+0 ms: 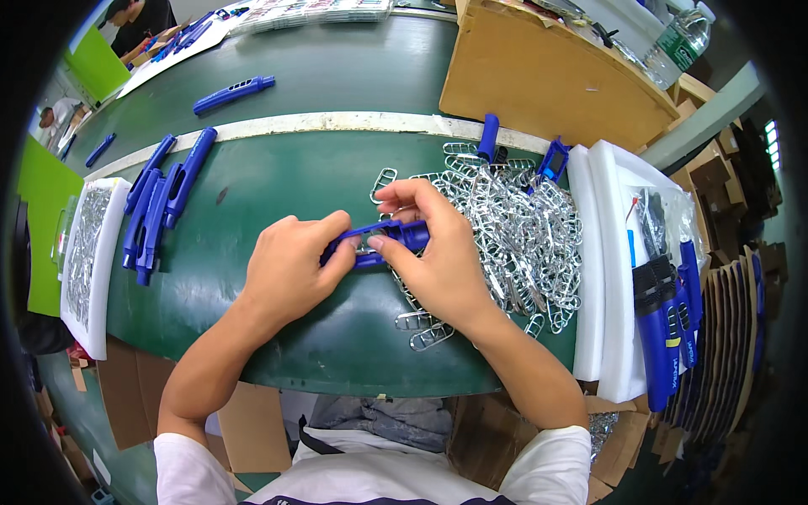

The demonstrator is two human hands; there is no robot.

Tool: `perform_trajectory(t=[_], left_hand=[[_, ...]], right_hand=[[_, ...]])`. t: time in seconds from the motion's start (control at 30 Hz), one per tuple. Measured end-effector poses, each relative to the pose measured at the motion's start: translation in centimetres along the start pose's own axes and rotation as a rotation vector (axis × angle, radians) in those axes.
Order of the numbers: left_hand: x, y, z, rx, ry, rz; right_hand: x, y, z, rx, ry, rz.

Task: The person assembles metal spring clips into blue plastic device housings by hand.

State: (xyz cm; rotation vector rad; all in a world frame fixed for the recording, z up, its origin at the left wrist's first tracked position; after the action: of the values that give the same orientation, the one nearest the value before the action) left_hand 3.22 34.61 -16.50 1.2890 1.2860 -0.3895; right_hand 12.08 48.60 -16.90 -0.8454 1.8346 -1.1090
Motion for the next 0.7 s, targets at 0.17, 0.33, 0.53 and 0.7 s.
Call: perform_trajectory(t=[0.17,0.33,0.53,0.7], left_hand=[[0.2,-0.9,-0.1,-0.007,0.023,0.141],[0.4,-1.3,-0.1,-0.009,-0.033,0.081],[0.5,-1.0,-0.3,-0.035,-0.091,0.031],[1.0,-1.5,-0.4,-0.052,-0.094,0.042]], right_hand=[[-0.2,1.6,0.0,0.061,-0.199,-0.046],[0.1,0.9,0.0,0.032,-0.199,0.053],[0.3,1.3,0.3,0.002,-0.13,0.056],[0.4,1.8,0.2,0.066,-0.106,0.096]])
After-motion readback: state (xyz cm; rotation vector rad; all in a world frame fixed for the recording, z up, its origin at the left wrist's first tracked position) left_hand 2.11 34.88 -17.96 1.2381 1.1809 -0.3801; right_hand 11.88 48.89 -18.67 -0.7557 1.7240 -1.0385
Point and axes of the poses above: each hand's wrist, its own z-axis away from the middle knuckle, its own x-axis out of the palm, y = z × x, the point moved 6 cm from there along -z, towards the middle knuckle, and after that the axes turned 2 degrees about -y, right-handed, at the moved point
